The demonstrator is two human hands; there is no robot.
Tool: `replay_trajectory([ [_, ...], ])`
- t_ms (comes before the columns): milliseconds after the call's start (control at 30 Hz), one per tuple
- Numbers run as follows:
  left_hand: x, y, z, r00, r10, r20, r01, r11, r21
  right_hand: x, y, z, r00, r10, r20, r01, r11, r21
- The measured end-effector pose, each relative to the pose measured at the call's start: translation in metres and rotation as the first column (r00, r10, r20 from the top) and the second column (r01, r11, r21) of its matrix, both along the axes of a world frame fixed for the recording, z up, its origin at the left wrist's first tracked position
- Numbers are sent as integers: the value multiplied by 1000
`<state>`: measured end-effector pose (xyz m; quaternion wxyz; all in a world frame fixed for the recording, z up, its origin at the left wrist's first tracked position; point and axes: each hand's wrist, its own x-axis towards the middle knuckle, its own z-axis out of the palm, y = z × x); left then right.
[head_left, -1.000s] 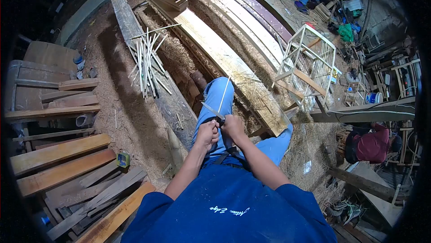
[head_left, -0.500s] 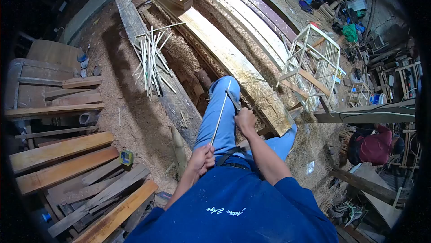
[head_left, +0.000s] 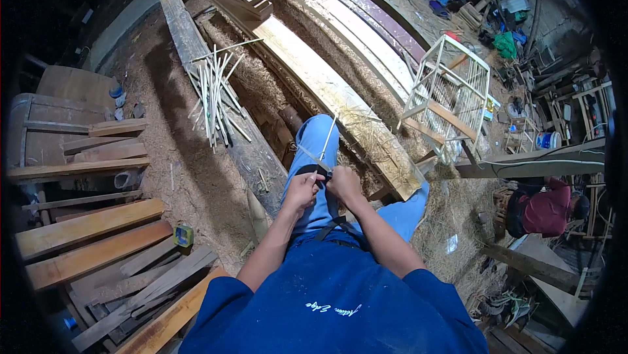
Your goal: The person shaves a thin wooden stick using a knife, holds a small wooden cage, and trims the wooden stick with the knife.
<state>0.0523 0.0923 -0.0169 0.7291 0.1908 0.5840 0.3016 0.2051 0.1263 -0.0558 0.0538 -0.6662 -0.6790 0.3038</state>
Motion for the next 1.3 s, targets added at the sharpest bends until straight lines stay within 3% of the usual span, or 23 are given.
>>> replay_trajectory([
  [67, 4, 0, -7, 992, 4, -125, -1, 1000, 31, 2, -4, 0, 1000, 18, 0, -18, 999, -27],
  [200, 11, -6, -18, 976, 63, -210, -48, 996, 78, -1, -8, -5, 1000, 27, -7, -27, 1000, -3],
  [267, 12, -10, -23, 925, 48, -378, 26, 982, 188, -5, -12, -8, 1000, 23, -4, -23, 999, 27],
  [400, 6, -26, -41, 906, 51, -420, 47, 975, 219, -11, -15, -8, 995, 48, 87, -52, 998, 42],
  [467, 2, -35, -44, 846, 53, -531, 127, 946, 297, -13, -18, -7, 993, 60, 103, -65, 997, 46],
  [700, -7, -46, -5, 732, 47, -679, 274, 893, 357, -20, -23, -4, 981, 66, 185, -75, 996, 42],
  [767, -6, -46, 10, 728, -33, -685, 280, 926, 253, -19, -24, -6, 980, 70, 187, -78, 996, 34],
  [867, -12, -60, -8, 690, 30, -724, 325, 880, 346, -18, -24, -14, 981, 41, 190, -51, 998, 45],
  [967, -14, -65, 3, 672, -2, -740, 337, 891, 304, -16, -23, -16, 978, 58, 202, -61, 998, 12],
  [1033, -17, -93, 18, 678, 2, -735, 366, 866, 340, 4, -4, -30, 929, -265, 259, 254, 964, 78],
  [1067, -22, -111, 23, 677, 0, -736, 402, 838, 370, 27, 13, -32, 899, -355, 256, 366, 931, 4],
  [1100, -31, -132, 24, 698, -9, -716, 364, 866, 344, 51, 25, -35, 932, -292, 215, 313, 947, -69],
  [1167, -54, -144, 34, 714, -30, -700, 337, 890, 305, 67, 37, -32, 930, -302, 210, 313, 949, -24],
  [1200, -65, -146, 42, 813, -25, -581, 207, 946, 248, 64, 37, -30, 932, -295, 212, 308, 951, -31],
  [1267, -74, -141, 54, 948, 90, -305, -40, 985, 165, 53, 45, -20, 889, -457, 11, 457, 889, 37],
  [1300, -79, -136, 56, 972, 80, -223, -47, 988, 148, 45, 50, -21, 872, -459, -172, 475, 878, 62],
])
